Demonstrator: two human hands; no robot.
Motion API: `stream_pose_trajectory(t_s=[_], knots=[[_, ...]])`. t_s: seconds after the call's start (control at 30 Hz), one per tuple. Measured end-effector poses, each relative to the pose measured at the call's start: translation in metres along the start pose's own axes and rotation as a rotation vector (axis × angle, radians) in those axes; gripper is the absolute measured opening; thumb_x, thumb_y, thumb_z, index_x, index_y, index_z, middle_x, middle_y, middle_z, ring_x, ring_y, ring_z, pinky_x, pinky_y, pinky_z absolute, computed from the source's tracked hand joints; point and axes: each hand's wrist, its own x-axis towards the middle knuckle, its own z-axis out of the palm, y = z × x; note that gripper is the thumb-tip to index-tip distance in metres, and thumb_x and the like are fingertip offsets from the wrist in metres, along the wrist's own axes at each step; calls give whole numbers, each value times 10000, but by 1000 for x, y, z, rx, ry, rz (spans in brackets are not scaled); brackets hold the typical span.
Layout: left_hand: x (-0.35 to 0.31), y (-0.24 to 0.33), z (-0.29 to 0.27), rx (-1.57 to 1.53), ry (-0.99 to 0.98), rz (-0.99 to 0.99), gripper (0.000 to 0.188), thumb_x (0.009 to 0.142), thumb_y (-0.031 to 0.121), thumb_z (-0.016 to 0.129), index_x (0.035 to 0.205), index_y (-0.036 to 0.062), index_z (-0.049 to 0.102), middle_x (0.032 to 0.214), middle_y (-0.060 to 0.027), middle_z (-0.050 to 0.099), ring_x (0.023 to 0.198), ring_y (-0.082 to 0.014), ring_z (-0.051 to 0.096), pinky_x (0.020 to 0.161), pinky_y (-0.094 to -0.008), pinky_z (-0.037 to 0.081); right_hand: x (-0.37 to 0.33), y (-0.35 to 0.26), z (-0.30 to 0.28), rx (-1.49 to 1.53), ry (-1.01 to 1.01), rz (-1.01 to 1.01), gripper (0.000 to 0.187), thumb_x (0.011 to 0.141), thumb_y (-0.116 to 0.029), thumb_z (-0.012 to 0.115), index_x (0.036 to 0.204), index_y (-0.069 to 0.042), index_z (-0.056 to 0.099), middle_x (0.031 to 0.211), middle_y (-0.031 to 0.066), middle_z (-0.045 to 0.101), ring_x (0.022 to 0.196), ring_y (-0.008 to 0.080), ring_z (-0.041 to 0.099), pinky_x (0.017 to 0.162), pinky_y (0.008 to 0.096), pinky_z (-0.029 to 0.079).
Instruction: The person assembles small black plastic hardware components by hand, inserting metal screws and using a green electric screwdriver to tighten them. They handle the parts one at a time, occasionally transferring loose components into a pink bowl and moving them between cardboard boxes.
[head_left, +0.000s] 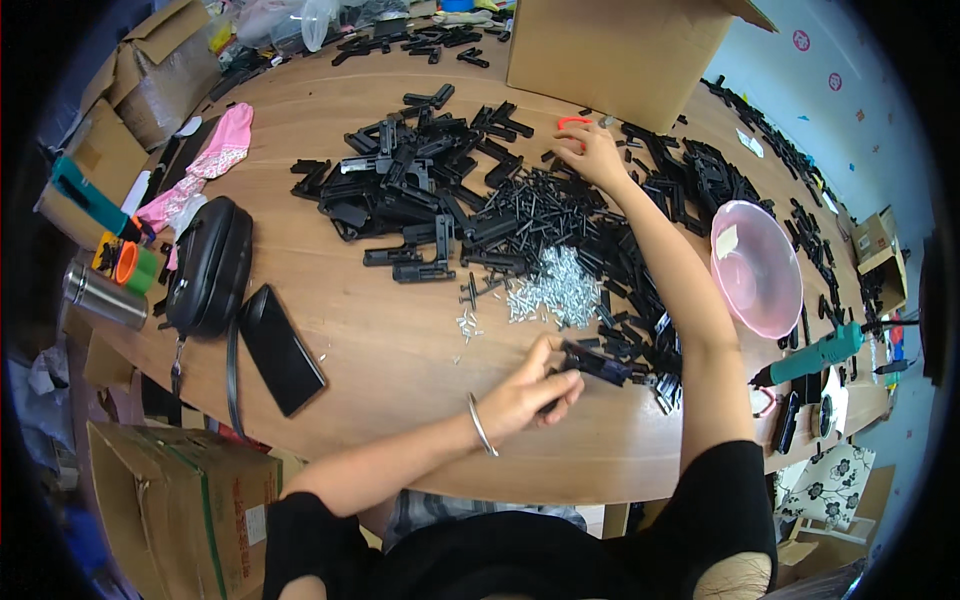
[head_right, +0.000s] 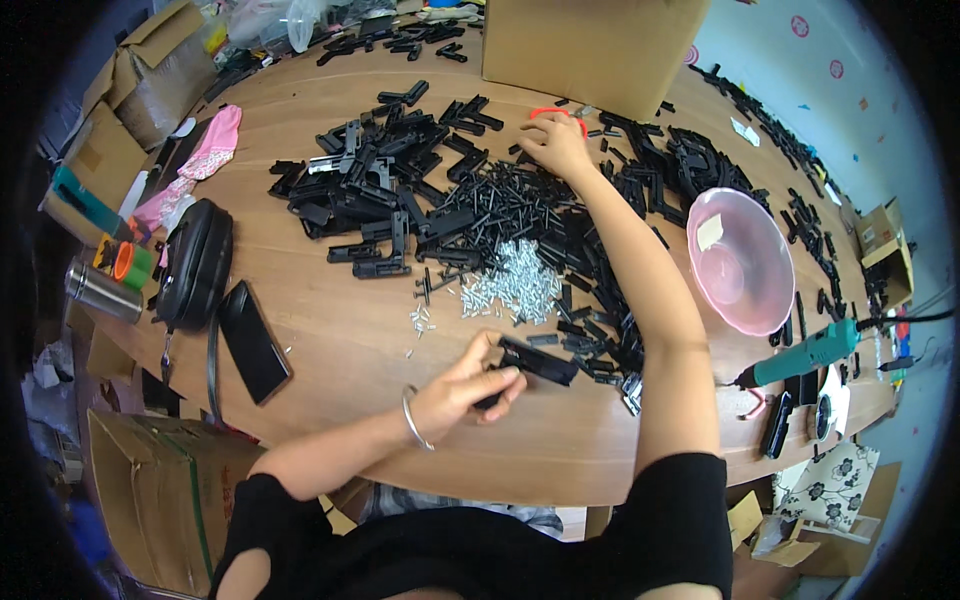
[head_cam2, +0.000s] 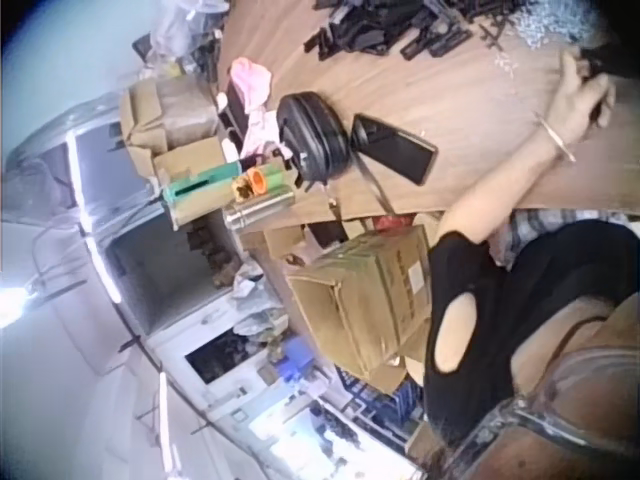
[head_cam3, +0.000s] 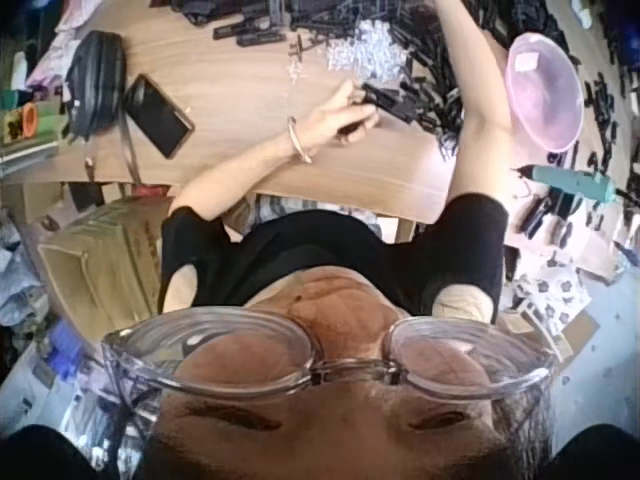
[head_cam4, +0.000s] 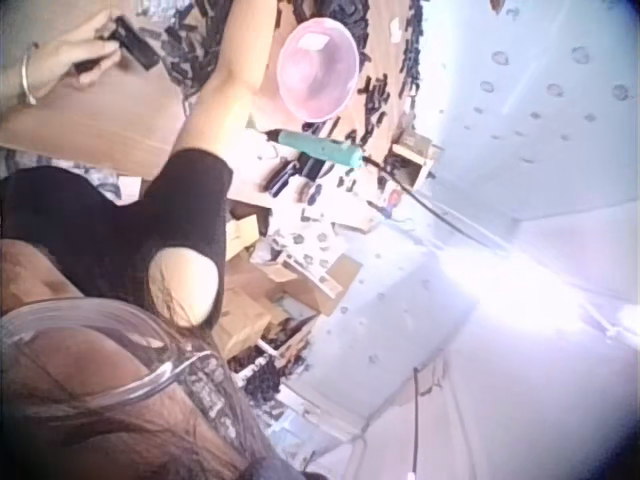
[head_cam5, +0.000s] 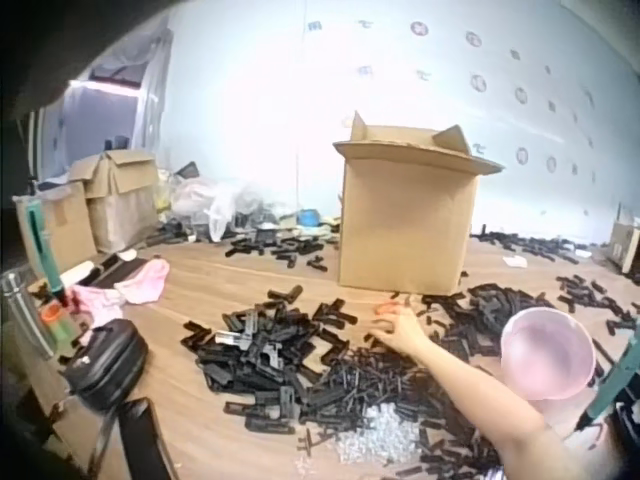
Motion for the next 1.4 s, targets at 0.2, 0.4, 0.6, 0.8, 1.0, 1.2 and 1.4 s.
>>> stream_pose_trajectory(t_s=[0.2,0.4,0.6,0.8,1.0,1.2,1.4], knots=[[-6,5,-4,-25,12,55,257,933,197,429,1134,133,281,815,-14,462,614,-65,456,503,-186,336,11,15,8,339,-385,-43,215,786,-256,649,917,-86,654,838,66,663,789,197,617,735,312,472],[-6,-4,-2,95,32,136,246,947,209,403,1132,102,279,814,-17,459,603,-68,473,484,-180,351,-26,36,-62,374,-847,227,112,796,-157,644,832,-54,619,794,-7,601,734,72,535,696,216,430],[-6,-5,-3,83,37,93,247,944,206,412,1134,112,284,790,-12,463,589,-73,491,466,-181,347,7,91,-23,29,-241,333,186,718,-182,616,838,-44,650,739,157,633,724,265,621,670,342,483],[4,-20,-14,14,55,56,236,940,198,415,1132,138,292,782,-9,470,573,-76,491,455,-179,330,-2,98,-6,-292,-187,267,209,732,-227,589,836,-46,592,861,188,588,871,353,556,769,431,446],[3,-12,-13,-24,115,78,234,936,194,411,1131,151,288,788,-9,477,562,-77,489,455,-189,319,-23,62,-64,-532,-485,361,186,722,-229,590,804,-71,643,882,192,612,877,344,594,750,408,488],[0,-15,-9,9,122,20,230,936,205,416,1122,159,288,775,-1,469,557,-75,486,452,-193,314,10,-42,-44,79,-391,186,267,763,-261,638,945,-66,645,932,161,640,846,243,636,748,333,500],[6,-24,-12,95,107,70,260,928,208,430,1136,163,281,755,-2,468,551,-80,491,437,-189,313,34,-115,9,454,-612,95,828,671,-561,690,1336,-168,391,1306,233,411,1247,373,350,984,437,348]])
